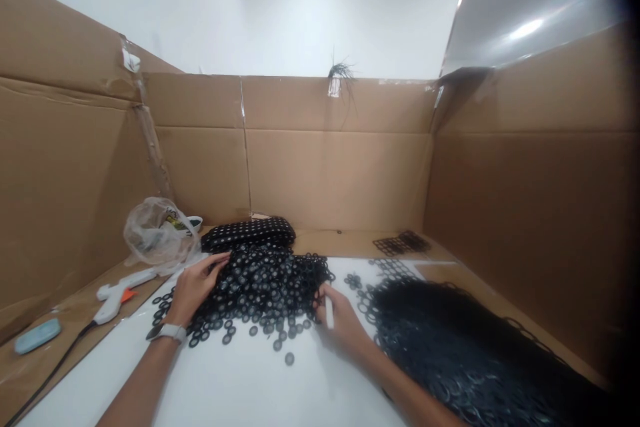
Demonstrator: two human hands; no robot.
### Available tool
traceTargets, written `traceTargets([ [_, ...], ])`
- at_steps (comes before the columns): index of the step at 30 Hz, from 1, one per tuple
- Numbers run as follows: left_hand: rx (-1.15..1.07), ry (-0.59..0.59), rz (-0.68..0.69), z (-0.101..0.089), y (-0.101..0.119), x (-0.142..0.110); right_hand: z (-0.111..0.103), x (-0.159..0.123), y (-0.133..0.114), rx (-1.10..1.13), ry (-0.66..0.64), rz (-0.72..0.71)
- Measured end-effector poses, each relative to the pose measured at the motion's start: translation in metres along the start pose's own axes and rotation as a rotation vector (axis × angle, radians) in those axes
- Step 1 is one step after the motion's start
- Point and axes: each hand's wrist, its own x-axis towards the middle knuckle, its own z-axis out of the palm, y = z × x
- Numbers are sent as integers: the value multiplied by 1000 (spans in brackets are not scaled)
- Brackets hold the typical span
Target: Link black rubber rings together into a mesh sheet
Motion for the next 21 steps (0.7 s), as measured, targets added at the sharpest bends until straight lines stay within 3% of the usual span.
traceTargets([
  [4,61,8,-45,-2,7,-1,0,6,4,38,123,1],
  [9,100,6,-89,-2,14,-1,-16,22,18,97,542,46],
  [11,108,-7,-96,-2,15,-1,-28,27,23,96,627,81],
  [16,167,3,-133,-1,18,-1,-48,35,19,67,669,126],
  [21,252,-7,-156,1,21,-1,-71,61,-34,-16,547,120],
])
